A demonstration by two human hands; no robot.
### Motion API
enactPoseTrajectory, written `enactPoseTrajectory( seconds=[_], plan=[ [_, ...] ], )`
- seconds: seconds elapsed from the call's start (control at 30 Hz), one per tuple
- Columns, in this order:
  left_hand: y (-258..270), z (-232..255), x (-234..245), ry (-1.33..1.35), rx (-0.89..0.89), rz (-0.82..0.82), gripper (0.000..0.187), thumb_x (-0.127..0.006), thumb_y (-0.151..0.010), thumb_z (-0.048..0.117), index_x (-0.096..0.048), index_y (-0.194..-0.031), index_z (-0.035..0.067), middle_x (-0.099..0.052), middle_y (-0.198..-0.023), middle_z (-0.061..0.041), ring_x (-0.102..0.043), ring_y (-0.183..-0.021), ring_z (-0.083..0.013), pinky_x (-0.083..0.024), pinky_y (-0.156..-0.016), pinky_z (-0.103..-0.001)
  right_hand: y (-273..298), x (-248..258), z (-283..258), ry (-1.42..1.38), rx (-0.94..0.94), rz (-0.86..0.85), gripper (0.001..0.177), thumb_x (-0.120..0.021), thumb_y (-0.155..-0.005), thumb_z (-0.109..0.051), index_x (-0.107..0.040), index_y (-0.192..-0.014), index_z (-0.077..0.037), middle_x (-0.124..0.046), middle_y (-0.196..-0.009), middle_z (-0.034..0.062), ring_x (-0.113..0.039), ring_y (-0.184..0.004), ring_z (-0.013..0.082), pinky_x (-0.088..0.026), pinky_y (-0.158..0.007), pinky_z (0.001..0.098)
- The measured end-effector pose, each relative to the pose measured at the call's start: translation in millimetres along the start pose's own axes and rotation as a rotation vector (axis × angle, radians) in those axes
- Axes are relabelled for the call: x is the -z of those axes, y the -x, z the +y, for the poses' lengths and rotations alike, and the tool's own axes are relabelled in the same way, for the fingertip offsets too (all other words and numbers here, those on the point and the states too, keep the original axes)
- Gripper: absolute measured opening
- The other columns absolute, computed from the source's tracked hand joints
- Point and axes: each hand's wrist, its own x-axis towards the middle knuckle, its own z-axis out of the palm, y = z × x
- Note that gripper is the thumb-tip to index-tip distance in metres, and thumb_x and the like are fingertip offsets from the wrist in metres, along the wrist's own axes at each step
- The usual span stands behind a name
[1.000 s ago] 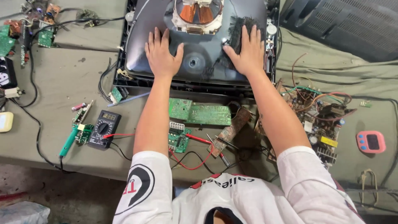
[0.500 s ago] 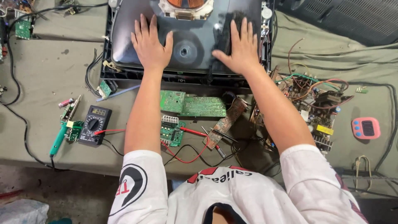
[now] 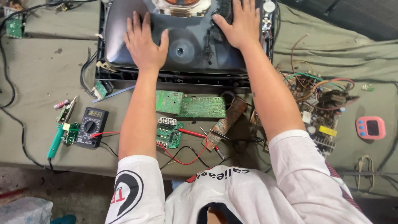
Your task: Testing electronic components on a circuit board using a multimeter and then wiping a CRT monitor.
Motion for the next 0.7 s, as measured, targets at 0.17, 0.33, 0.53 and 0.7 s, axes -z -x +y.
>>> enactPoseTrajectory(
  seconds=[0.17, 0.33, 0.53, 0.7],
  plan=[
    [-1, -9, -10, -0.068, -0.030, -0.026, 0.064, -0.065, -0.103, 0.056, -0.055, -0.151, 0.015, -0.040, -0.158, -0.015, -0.035, -0.146, -0.0400, -0.033, -0.114, -0.062, 30, 15, -20, 0.028, -0.119, 0.016, 0.084, -0.060, -0.106, -0.073, -0.033, -0.162, -0.016, -0.030, -0.166, 0.0178, -0.023, -0.153, 0.0427, -0.023, -0.120, 0.0661],
    [1, -20, -19, -0.094, -0.071, -0.062, 0.068, -0.067, -0.107, 0.056, -0.049, -0.157, 0.014, -0.035, -0.161, -0.016, -0.034, -0.148, -0.0412, -0.030, -0.117, -0.062, 76, 21, -37, 0.108, -0.229, -0.062, 0.095, -0.061, -0.106, -0.078, -0.022, -0.166, -0.016, -0.021, -0.169, 0.0267, -0.018, -0.156, 0.0456, -0.026, -0.123, 0.0633],
    [-1, -17, -15, -0.096, -0.121, 0.007, 0.067, -0.051, -0.111, 0.061, -0.055, -0.153, 0.009, -0.043, -0.154, -0.020, -0.037, -0.141, -0.0428, -0.036, -0.109, -0.065, 107, 31, -66, 0.225, -0.217, -0.278, 0.101, -0.049, -0.117, -0.085, 0.001, -0.171, -0.017, 0.005, -0.174, 0.0219, 0.003, -0.161, 0.0377, -0.011, -0.132, 0.0585],
    [0, -26, -18, -0.130, -0.175, 0.056, 0.063, -0.055, -0.114, 0.058, -0.059, -0.153, 0.009, -0.043, -0.154, -0.016, -0.038, -0.141, -0.0389, -0.038, -0.107, -0.063, 86, 26, -73, 0.262, -0.170, -0.280, 0.123, -0.057, -0.110, -0.107, 0.003, -0.170, -0.018, -0.003, -0.176, 0.0227, -0.004, -0.162, 0.0431, -0.012, -0.130, 0.0630]
  ],
)
